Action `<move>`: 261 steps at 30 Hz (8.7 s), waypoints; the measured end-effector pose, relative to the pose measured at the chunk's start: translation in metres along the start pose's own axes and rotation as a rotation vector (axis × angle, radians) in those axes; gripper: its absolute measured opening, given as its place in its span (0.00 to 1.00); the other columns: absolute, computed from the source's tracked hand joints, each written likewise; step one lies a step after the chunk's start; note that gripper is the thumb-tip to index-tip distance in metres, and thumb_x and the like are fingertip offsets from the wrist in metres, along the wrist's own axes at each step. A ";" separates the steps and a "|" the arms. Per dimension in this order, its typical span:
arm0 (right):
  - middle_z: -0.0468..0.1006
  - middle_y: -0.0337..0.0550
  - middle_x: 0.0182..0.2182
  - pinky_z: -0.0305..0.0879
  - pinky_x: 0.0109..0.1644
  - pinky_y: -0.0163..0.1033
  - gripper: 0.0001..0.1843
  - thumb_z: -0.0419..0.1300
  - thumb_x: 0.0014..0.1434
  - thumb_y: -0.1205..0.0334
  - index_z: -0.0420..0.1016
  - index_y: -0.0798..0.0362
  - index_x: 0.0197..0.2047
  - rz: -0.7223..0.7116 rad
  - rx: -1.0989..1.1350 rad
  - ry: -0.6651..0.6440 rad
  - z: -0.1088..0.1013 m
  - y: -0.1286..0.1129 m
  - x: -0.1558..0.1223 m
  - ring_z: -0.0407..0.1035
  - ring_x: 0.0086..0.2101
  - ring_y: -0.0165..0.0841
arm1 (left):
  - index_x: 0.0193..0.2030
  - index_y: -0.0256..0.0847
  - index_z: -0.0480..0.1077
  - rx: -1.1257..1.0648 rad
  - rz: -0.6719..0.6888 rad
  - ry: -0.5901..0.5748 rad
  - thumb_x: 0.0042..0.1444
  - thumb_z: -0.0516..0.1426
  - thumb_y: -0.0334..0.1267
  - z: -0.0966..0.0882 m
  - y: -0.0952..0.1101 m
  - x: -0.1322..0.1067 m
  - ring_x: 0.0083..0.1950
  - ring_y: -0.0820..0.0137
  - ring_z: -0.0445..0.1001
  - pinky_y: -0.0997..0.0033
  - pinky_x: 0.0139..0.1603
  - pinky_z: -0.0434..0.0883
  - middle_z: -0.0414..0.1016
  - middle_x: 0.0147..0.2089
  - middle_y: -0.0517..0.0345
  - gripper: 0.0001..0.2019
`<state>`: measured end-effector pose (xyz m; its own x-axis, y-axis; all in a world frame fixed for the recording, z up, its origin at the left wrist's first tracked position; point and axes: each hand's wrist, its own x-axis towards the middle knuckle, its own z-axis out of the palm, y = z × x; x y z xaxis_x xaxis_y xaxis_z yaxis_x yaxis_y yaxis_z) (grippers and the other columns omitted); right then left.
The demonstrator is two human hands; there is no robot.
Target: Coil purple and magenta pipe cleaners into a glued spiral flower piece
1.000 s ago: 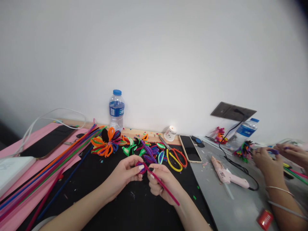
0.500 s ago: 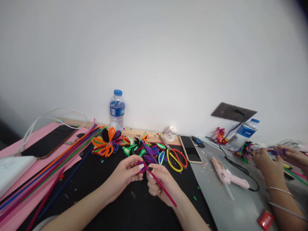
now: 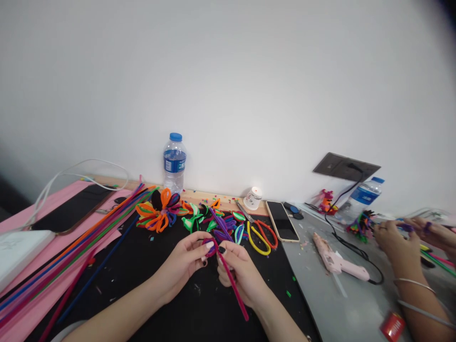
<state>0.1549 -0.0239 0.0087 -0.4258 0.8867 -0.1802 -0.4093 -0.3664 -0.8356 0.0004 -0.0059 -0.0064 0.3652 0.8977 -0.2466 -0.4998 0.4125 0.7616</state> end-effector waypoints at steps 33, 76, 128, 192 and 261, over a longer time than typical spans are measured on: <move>0.49 0.26 0.15 0.34 0.19 0.32 0.14 0.54 0.59 0.53 0.63 0.53 0.28 -0.103 -0.599 0.232 -0.050 -0.041 -0.007 0.39 0.16 0.22 | 0.33 0.38 0.70 0.112 -0.139 -0.087 0.46 0.64 0.36 -0.003 0.014 0.001 0.23 0.80 0.66 0.80 0.26 0.66 0.69 0.24 0.65 0.09; 0.52 0.30 0.19 0.43 0.23 0.32 0.11 0.47 0.60 0.67 0.56 0.52 0.26 -0.053 -0.826 -0.024 -0.016 -0.032 -0.015 0.45 0.20 0.24 | 0.38 0.38 0.72 0.226 -0.053 -0.024 0.46 0.64 0.37 0.002 0.012 0.002 0.25 0.78 0.68 0.77 0.30 0.68 0.69 0.26 0.64 0.12; 0.52 0.31 0.20 0.45 0.26 0.32 0.13 0.47 0.60 0.66 0.52 0.51 0.23 -0.227 -0.938 0.104 -0.005 -0.014 -0.006 0.46 0.23 0.26 | 0.38 0.39 0.73 0.062 -0.006 0.022 0.46 0.65 0.36 0.005 0.008 -0.002 0.25 0.80 0.63 0.79 0.28 0.63 0.66 0.26 0.65 0.12; 0.51 0.30 0.20 0.45 0.25 0.33 0.12 0.47 0.59 0.67 0.53 0.51 0.23 -0.251 -0.994 0.154 -0.014 -0.012 -0.002 0.46 0.22 0.26 | 0.41 0.39 0.70 0.319 0.018 -0.065 0.48 0.62 0.36 0.006 0.008 -0.001 0.28 0.76 0.68 0.77 0.28 0.65 0.69 0.30 0.62 0.12; 0.53 0.30 0.20 0.45 0.25 0.31 0.11 0.44 0.62 0.68 0.59 0.53 0.28 -0.183 -0.934 0.011 -0.003 -0.009 -0.006 0.46 0.21 0.24 | 0.36 0.40 0.69 0.113 0.056 0.062 0.47 0.64 0.39 0.007 0.007 -0.004 0.29 0.76 0.71 0.74 0.33 0.69 0.70 0.30 0.64 0.12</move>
<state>0.1634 -0.0251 0.0159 -0.4098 0.9122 -0.0065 0.3437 0.1479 -0.9274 0.0011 -0.0074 0.0047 0.2879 0.9281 -0.2359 -0.4255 0.3446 0.8368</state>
